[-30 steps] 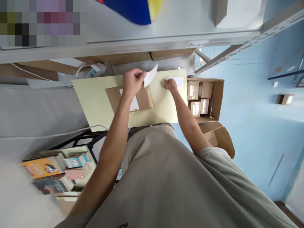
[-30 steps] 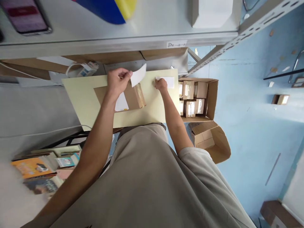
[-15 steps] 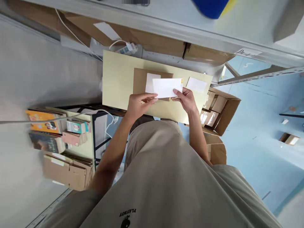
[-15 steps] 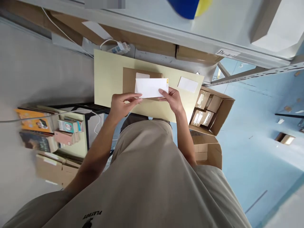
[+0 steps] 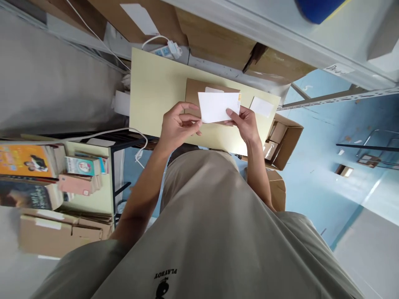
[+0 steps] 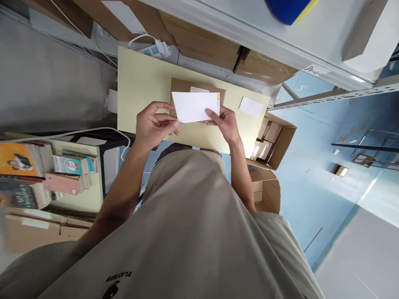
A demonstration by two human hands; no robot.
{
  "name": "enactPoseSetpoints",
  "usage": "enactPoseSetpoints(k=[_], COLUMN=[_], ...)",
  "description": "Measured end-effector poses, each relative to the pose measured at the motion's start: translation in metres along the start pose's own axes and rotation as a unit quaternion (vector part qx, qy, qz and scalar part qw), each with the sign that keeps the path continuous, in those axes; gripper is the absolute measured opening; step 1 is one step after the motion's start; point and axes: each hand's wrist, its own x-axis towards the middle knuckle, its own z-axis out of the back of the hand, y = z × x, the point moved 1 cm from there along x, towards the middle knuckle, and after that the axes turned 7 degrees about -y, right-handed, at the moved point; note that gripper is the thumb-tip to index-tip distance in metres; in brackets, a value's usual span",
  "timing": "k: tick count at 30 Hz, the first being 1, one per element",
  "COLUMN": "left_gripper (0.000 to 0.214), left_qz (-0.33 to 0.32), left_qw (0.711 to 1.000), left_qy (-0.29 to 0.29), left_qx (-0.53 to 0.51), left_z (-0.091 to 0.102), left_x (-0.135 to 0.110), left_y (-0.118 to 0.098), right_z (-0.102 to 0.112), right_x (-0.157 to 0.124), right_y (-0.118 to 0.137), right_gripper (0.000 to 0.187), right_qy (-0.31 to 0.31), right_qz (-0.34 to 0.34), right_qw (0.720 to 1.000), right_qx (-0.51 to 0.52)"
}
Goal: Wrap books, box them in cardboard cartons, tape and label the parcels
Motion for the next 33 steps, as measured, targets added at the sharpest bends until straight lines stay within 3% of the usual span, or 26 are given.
enactPoseSetpoints(k=[5,8,11,15,17,22,33], left_gripper=[0.041,0.037,0.034,0.034,0.035,0.035,0.026], left_qz=[0.008,0.004,0.006,0.016,0.017,0.006,-0.009], left_qw=[0.999,0.998,0.999,0.999,0.999,0.997,0.996], left_qy=[0.023,0.036,0.03,0.019,0.032,0.067,0.089], left_qx=[-0.027,-0.041,-0.045,-0.033,-0.031,-0.022,-0.014], left_z=[0.041,0.068,0.094,0.123,0.134,0.157,0.191], left_x=[0.007,0.012,0.018,0.024,0.026,0.031,0.041], left_y=[0.005,0.011,0.017,0.017,0.015,0.015,0.031], right_z=[-0.057,-0.094,-0.126,-0.167,-0.186,-0.22,-0.26], right_x=[0.007,0.007,-0.011,-0.05,-0.061,-0.062,-0.061], right_y=[-0.01,-0.018,-0.009,0.018,0.027,0.024,0.025], right_gripper=[0.076,0.068,0.046,0.03,0.029,0.03,0.025], right_qy=[0.01,-0.023,-0.076,-0.031,-0.017,-0.055,-0.055], right_qz=[0.02,0.101,0.216,0.296,0.303,0.291,0.231], right_qw=[0.998,0.985,0.949,0.912,0.905,0.9,0.898], right_qx=[-0.059,-0.137,-0.217,-0.281,-0.298,-0.319,-0.37])
